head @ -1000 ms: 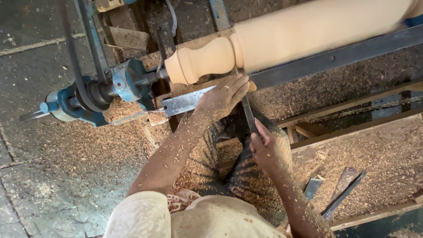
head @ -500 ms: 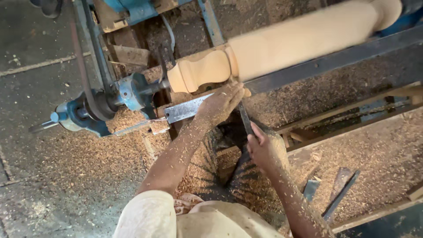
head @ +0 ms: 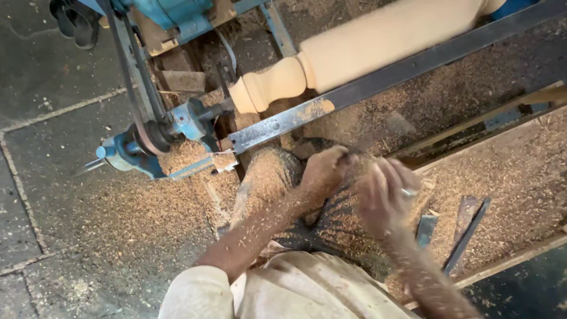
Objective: The person uses a chisel to shape a rotating wooden cylinder on a lathe, creating decorative grooves and contours. Wood shavings accumulate on the floor and the person's legs as the shaping progresses.
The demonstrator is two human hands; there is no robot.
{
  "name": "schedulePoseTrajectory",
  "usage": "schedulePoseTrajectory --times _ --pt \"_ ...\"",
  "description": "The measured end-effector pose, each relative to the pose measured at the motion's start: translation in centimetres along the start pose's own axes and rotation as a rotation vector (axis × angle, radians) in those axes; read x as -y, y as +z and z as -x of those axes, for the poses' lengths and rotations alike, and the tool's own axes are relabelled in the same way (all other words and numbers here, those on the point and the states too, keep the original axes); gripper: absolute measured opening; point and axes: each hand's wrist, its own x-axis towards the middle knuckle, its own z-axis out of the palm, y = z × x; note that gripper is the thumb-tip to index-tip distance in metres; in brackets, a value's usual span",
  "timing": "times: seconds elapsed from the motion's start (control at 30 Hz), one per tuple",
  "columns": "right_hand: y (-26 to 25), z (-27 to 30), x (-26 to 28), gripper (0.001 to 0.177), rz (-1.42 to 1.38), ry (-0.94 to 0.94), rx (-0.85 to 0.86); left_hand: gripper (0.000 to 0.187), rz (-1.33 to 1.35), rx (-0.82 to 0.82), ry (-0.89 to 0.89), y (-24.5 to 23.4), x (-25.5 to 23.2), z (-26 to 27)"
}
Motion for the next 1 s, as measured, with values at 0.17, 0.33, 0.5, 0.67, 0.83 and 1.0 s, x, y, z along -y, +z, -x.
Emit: schedulePoseTrajectory --times 0.17,0.33,0.5,0.67,0.83,1.0 --pt "5.9 1.9 4.5 0.035 -0.593 0.295 -0.010 0.043 0.171 -0.113 -0.274 0.8 1.3 2.2" --pt "7.9 0.3 0.9 0.025 -0.956 0.866 0.808 0.060 -0.892 0.182 0.484 -3.7 6.5 -1.3" --pt "8.9 -3.4 -4.8 0.032 -1.063 0.975 1.020 0.097 -1.324 0.619 0.681 -6.5 10.1 -9.9" --pt "9.4 -7.4 -8.0 0.041 -0.883 0.838 0.964 0.069 -1.135 0.314 0.814 -6.6 10.3 -12.0" --pt "8.5 -10.0 -9.2 0.051 -0.838 0.714 0.939 0.067 -0.902 0.374 0.682 -6.8 9.2 -12.2" --pt "8.3 -11.3 -9.8 0.047 -0.767 0.643 0.954 0.070 -1.025 0.387 0.676 -7.0 8.1 -12.2"
